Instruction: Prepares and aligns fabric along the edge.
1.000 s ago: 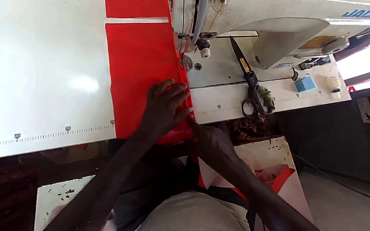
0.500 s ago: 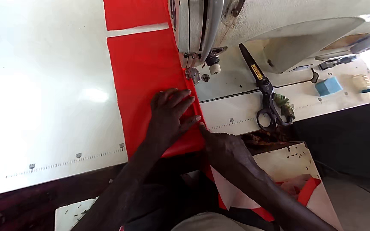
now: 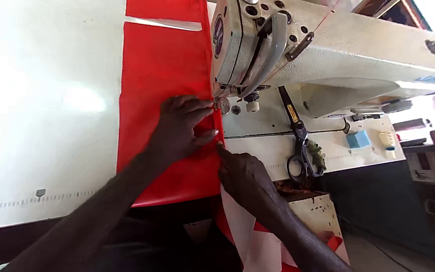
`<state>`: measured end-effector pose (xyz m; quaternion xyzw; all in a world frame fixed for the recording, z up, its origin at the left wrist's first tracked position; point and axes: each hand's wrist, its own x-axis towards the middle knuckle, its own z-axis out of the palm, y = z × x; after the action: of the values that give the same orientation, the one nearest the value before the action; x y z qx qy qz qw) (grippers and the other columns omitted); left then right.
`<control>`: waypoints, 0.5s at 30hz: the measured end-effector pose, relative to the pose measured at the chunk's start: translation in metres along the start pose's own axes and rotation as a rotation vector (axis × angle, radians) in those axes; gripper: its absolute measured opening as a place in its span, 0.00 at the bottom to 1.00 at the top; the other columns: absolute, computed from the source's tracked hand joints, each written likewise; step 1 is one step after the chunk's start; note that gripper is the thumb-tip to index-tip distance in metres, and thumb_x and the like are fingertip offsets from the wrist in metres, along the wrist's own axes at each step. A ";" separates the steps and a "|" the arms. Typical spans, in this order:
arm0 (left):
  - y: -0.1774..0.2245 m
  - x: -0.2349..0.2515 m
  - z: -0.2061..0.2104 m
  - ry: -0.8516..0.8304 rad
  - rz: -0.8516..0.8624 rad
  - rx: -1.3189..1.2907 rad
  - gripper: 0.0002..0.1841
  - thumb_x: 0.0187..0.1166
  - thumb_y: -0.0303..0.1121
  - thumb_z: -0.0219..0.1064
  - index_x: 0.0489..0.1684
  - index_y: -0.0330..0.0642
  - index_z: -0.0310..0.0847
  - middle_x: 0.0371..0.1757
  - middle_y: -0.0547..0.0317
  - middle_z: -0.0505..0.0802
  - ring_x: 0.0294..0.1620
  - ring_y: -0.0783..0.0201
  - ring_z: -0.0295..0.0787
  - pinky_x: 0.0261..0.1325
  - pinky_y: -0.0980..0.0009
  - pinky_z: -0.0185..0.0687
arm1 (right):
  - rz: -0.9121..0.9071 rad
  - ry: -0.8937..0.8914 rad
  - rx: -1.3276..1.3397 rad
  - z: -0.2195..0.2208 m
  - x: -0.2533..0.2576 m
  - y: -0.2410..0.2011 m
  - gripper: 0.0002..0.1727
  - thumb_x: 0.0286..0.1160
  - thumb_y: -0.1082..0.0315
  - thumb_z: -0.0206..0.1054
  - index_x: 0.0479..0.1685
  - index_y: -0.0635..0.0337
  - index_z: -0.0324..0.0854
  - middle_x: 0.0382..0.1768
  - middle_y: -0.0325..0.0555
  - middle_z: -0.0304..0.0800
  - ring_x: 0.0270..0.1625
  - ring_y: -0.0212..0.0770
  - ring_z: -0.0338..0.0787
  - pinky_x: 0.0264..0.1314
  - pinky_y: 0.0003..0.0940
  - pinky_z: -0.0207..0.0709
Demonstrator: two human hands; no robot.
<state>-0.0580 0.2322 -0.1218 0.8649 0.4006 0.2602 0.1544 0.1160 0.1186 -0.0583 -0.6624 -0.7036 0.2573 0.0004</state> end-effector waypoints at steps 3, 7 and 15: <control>-0.007 0.007 0.001 0.002 0.012 0.000 0.28 0.75 0.59 0.63 0.64 0.51 0.90 0.74 0.66 0.88 0.81 0.53 0.74 0.81 0.40 0.58 | -0.014 0.043 -0.004 0.000 0.008 0.000 0.27 0.79 0.65 0.63 0.80 0.49 0.78 0.27 0.45 0.89 0.32 0.48 0.91 0.30 0.48 0.82; -0.017 0.022 -0.003 0.021 0.030 0.000 0.26 0.74 0.56 0.63 0.61 0.50 0.91 0.71 0.63 0.89 0.78 0.51 0.76 0.80 0.40 0.59 | -0.012 0.044 -0.027 -0.005 0.023 -0.002 0.28 0.79 0.64 0.62 0.82 0.49 0.76 0.29 0.46 0.90 0.33 0.49 0.91 0.31 0.49 0.82; -0.042 0.046 -0.003 0.046 0.074 -0.006 0.22 0.75 0.53 0.66 0.54 0.46 0.91 0.72 0.62 0.88 0.80 0.53 0.74 0.80 0.42 0.60 | -0.034 0.110 -0.067 -0.012 0.047 -0.007 0.26 0.80 0.65 0.62 0.79 0.50 0.77 0.30 0.49 0.89 0.34 0.52 0.91 0.29 0.52 0.82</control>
<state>-0.0609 0.2945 -0.1240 0.8723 0.3711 0.2868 0.1381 0.1076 0.1672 -0.0612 -0.6629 -0.7221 0.1968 0.0210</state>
